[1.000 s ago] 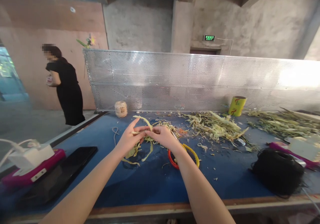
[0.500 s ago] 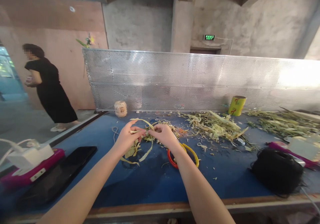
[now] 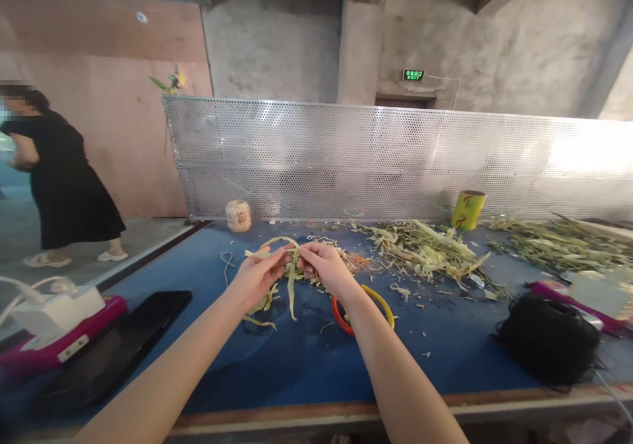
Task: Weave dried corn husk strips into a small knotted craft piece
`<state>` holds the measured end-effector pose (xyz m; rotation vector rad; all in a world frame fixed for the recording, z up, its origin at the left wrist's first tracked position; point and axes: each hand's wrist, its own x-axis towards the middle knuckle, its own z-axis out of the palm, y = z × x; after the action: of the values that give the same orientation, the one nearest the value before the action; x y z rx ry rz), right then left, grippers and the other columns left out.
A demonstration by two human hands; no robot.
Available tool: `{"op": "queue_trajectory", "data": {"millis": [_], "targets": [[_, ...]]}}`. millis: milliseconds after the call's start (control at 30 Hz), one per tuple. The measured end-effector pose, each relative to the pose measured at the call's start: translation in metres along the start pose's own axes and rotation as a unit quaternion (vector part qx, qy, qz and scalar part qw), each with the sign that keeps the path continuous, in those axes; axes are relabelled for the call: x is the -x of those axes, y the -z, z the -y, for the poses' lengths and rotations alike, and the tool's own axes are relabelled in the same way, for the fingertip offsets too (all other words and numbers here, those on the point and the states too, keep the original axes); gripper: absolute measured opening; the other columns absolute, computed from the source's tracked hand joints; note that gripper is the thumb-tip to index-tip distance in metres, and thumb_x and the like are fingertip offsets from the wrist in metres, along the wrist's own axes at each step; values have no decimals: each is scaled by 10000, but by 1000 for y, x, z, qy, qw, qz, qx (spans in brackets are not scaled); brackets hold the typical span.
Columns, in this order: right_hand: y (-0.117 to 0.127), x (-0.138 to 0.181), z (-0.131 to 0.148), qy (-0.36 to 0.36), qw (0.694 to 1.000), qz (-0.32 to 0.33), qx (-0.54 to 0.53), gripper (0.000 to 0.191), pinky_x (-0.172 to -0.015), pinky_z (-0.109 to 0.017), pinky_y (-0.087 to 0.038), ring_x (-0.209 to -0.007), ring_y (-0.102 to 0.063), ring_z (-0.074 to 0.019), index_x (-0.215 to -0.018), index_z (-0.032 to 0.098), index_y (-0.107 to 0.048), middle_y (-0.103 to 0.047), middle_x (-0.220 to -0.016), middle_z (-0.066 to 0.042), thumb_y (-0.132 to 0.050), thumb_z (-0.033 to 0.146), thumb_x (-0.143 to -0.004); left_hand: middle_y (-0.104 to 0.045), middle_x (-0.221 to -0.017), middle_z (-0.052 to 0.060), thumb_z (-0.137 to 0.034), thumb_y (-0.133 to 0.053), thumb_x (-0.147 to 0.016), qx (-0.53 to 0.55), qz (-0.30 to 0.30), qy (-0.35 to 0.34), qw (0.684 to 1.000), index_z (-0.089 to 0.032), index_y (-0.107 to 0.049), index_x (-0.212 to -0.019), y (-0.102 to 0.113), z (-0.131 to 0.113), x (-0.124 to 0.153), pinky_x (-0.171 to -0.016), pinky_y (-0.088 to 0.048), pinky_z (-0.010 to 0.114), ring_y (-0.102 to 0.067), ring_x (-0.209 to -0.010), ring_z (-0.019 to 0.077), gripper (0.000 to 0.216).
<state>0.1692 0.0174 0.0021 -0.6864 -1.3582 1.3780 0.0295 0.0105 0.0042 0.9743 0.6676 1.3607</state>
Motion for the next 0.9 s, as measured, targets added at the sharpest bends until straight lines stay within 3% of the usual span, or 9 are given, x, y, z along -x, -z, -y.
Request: {"op": "queue_trajectory", "data": {"millis": [133, 267, 500, 667, 800, 900], "targets": [[-1, -1, -6, 25, 999, 16, 17, 313, -408, -183, -225, -382, -338, -24, -833, 168, -434, -530, -515, 57, -634, 347, -671, -613, -574, 4, -263, -681, -652, -94, 28, -47, 994, -96, -279, -1299, 4, 10, -1, -406, -324, 184, -499, -462, 86, 779], [-5, -2, -8, 26, 999, 7, 41, 340, -392, -179, -219, -351, -319, -31, -850, 192, -348, -532, -487, 68, -577, 400, -708, -598, -561, -19, -274, -679, -648, -155, 33, -68, 985, -80, -19, -1359, 6, 12, -1, -396, -297, 187, -423, -401, 64, 989], [4, 2, 4, 52, 980, -12, 190, 299, -436, -190, -298, -424, -370, -61, -927, 194, -368, -426, -464, 108, -555, 325, -734, -616, -655, 6, -302, -644, -676, -236, 24, -85, 968, -109, 23, -1371, 8, 3, -1, -376, -322, 202, -417, -381, 66, 982], [19, 3, 8, 27, 971, 9, 238, 290, -482, -217, -347, -472, -422, -79, -989, 186, -444, -478, -517, 73, -518, 356, -765, -603, -642, 1, -275, -624, -698, -223, 24, -75, 972, -76, 50, -1365, 6, -2, 2, -399, -356, 216, -420, -397, 73, 969], [18, 4, 9, 35, 948, 37, 313, 278, -649, -266, -400, -655, -531, -123, -774, 164, -603, -596, -679, -1, -471, 409, -783, -575, -594, -14, -281, -633, -694, -207, 104, -12, 973, -82, -33, -1368, 4, -1, 5, -401, -329, 208, -434, -417, 76, 924], [11, 4, 8, 63, 956, 14, 287, 237, -721, -281, -410, -718, -563, -141, -724, 159, -637, -630, -737, -16, -547, 378, -732, -563, -608, -9, -244, -648, -682, -172, 112, 9, 979, -90, -66, -1364, 2, -1, 6, -396, -305, 198, -475, -480, 92, 910]]}}
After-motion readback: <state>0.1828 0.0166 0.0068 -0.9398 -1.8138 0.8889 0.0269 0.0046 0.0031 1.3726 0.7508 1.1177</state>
